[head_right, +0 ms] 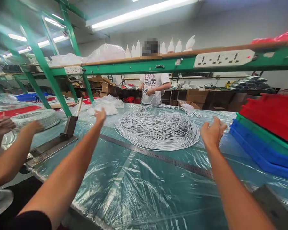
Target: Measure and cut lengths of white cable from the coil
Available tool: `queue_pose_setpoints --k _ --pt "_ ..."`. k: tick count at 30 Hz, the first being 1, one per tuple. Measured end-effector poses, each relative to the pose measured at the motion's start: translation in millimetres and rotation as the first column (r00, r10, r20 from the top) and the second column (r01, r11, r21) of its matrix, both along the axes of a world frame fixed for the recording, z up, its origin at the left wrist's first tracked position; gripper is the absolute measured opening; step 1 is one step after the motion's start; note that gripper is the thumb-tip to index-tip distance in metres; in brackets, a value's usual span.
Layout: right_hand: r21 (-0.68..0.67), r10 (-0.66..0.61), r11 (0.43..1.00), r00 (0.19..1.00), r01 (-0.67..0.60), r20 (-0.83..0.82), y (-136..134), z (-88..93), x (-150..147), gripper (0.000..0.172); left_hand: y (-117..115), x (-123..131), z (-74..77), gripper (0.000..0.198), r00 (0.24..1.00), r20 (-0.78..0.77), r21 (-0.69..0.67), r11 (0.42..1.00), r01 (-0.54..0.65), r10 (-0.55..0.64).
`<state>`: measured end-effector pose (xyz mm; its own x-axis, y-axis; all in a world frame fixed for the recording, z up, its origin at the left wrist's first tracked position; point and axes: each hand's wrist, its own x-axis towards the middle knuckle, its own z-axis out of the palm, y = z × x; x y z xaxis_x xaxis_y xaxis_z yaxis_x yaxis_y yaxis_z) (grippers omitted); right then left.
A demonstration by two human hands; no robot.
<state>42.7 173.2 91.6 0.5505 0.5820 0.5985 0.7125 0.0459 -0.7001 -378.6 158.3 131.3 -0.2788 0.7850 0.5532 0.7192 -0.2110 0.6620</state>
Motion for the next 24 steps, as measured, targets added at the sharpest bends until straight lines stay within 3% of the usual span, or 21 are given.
queue_pose_setpoints --k 2,4,6,8,11,14,17,19,22,24 --pt "0.044 0.131 0.99 0.991 -0.132 0.042 -12 -17.4 -16 0.049 8 27 -24.0 0.044 0.993 -0.059 -0.023 0.995 0.1 -0.102" --pt "0.068 0.322 0.941 0.94 -0.33 0.111 -34 -50.5 -29 0.046 -15 53 -62.5 0.044 0.959 -0.137 -0.061 0.968 0.243 -0.25" --pt "0.029 0.467 0.88 0.874 -0.475 0.133 -56 -92.6 -39 0.042 -64 65 -107.3 0.043 0.884 -0.228 -0.104 0.913 0.394 -0.408" --pt "-0.022 0.579 0.814 0.809 -0.58 0.098 -70 -132.7 -46 0.038 -128 60 -146.5 0.045 0.768 -0.379 -0.101 0.848 0.52 -0.516" --pt "-0.102 0.669 0.743 0.737 -0.661 0.098 -78 -169.6 -54 0.034 -217 28 -176.5 0.038 0.819 -0.455 -0.065 0.93 0.361 -0.35" --pt "-0.122 0.722 0.692 0.685 -0.712 0.097 -82 -176.6 -65 0.034 -279 -9 -170.7 0.028 0.888 -0.458 0.086 0.992 0.089 -0.04" --pt "-0.155 0.763 0.646 0.633 -0.748 0.126 -89 -173.0 -76 0.033 -311 -27 -145.2 0.027 0.862 -0.477 0.234 0.97 -0.064 0.172" --pt "-0.182 0.792 0.61 0.589 -0.771 0.159 -93 -172.4 -80 0.032 -319 -27 -125.7 0.027 0.844 -0.491 0.291 0.954 -0.075 0.216" --pt "-0.187 0.803 0.596 0.574 -0.781 0.161 -94 -175.2 -79 0.031 -311 -18 -100.9 0.031 0.818 -0.542 0.305 0.952 -0.02 0.191" --pt "-0.195 0.806 0.592 0.58 -0.782 0.121 -93 -177.3 -76 0.032 -296 -13 -90.4 0.036 0.727 -0.678 0.24 0.968 0.077 0.11"
